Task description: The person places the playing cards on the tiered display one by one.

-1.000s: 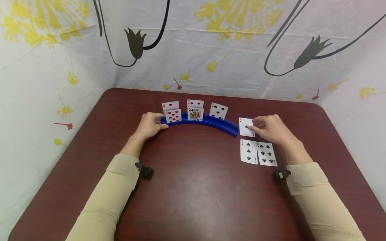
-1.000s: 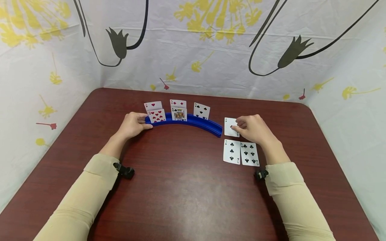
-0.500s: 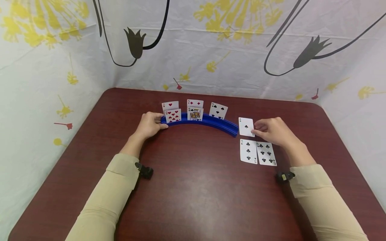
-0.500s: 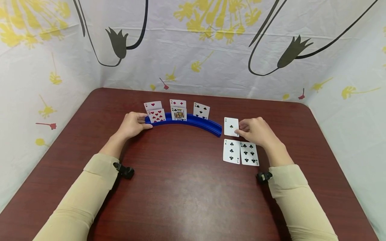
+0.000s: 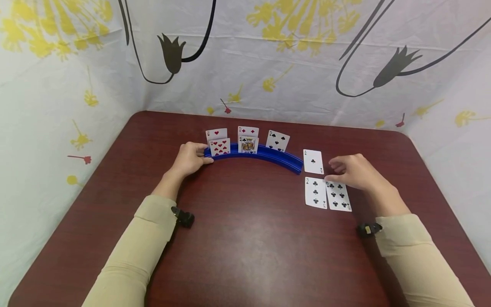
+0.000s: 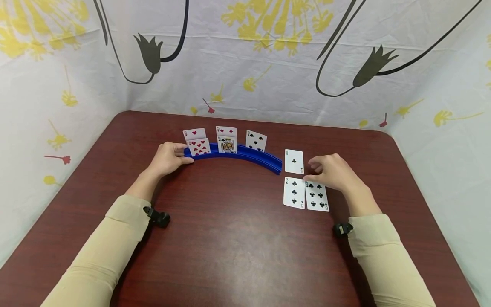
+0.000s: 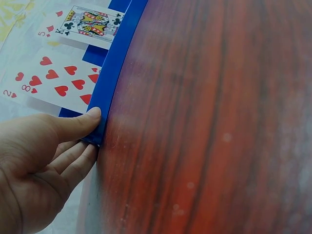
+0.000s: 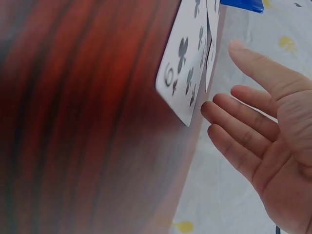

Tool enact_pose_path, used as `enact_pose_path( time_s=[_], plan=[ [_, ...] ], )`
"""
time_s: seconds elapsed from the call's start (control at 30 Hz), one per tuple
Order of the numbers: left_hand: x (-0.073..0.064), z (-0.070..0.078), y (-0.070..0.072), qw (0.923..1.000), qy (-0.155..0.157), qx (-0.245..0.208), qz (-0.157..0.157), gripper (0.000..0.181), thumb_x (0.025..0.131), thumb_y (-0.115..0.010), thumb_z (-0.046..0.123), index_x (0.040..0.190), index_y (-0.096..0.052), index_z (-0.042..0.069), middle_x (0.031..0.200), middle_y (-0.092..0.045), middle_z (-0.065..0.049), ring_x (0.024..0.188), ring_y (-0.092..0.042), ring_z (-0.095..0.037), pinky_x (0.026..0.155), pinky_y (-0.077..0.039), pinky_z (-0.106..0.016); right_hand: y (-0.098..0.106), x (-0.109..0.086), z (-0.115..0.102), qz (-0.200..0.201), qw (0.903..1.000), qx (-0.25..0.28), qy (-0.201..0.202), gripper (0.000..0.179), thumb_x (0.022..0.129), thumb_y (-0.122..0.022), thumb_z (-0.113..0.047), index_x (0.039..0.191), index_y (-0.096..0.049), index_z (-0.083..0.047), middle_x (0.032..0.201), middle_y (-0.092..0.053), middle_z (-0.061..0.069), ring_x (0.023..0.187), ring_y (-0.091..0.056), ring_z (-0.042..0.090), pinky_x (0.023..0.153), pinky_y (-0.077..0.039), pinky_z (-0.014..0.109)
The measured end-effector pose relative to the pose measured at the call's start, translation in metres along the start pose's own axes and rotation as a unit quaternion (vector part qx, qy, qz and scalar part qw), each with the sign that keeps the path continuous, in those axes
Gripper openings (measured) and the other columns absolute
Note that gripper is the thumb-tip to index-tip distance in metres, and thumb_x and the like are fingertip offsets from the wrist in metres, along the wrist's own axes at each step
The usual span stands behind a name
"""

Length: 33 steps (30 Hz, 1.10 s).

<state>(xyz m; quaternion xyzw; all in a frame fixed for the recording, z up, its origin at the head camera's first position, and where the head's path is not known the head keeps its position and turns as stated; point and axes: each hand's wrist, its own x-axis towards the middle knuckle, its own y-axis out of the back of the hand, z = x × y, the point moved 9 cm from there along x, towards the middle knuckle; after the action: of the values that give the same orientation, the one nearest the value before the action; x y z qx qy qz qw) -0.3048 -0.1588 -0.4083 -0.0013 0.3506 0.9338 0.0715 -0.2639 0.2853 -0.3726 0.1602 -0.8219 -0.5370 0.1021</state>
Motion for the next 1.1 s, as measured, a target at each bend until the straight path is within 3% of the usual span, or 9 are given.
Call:
enact_pose_path(
  time_s=[0.47,0.67,0.83,1.1],
  plan=[
    [0.000,0.001,0.000,1.0000,0.002,-0.001,-0.002,0.049,0.090,-0.079,0.012,0.134,-0.063,-0.004,0.124,-0.067,-0.024,0.112,-0.068,-0.033,0.096,-0.054,-0.046,-0.005,-0.013,0.007,-0.052,0.9977,-0.042,-0.014,0.083,0.060,-0.095,-0.053,0.116,-0.072,0.004,0.100,-0.074,0.013,0.094,-0.070,0.029,0.084,-0.054,0.053],
    [-0.001,0.000,0.001,1.0000,0.007,0.000,-0.004,0.051,0.090,-0.078,0.013,0.135,-0.062,-0.004,0.126,-0.066,-0.024,0.114,-0.067,-0.034,0.097,-0.054,-0.046,-0.009,-0.018,0.005,-0.073,0.9964,-0.042,0.009,0.088,0.054,-0.099,-0.047,0.117,-0.070,0.007,0.110,-0.069,0.017,0.102,-0.065,0.036,0.089,-0.051,0.053],
    [-0.002,0.001,0.002,1.0000,0.005,-0.001,-0.001,0.052,0.090,-0.078,0.012,0.136,-0.061,-0.005,0.127,-0.066,-0.025,0.115,-0.067,-0.035,0.097,-0.054,-0.047,-0.013,-0.021,0.003,-0.092,0.9947,-0.044,0.015,0.080,0.057,-0.100,-0.034,0.116,-0.069,0.010,0.118,-0.062,0.024,0.111,-0.059,0.044,0.096,-0.047,0.058],
    [-0.002,0.001,0.001,1.0000,0.003,0.001,-0.003,0.051,0.090,-0.078,0.012,0.136,-0.061,-0.005,0.127,-0.066,-0.025,0.115,-0.067,-0.035,0.097,-0.054,-0.047,-0.013,-0.022,0.006,-0.094,0.9948,-0.039,0.005,0.060,0.062,-0.098,-0.029,0.107,-0.074,0.003,0.114,-0.064,0.020,0.108,-0.059,0.041,0.093,-0.048,0.058]
  ],
)
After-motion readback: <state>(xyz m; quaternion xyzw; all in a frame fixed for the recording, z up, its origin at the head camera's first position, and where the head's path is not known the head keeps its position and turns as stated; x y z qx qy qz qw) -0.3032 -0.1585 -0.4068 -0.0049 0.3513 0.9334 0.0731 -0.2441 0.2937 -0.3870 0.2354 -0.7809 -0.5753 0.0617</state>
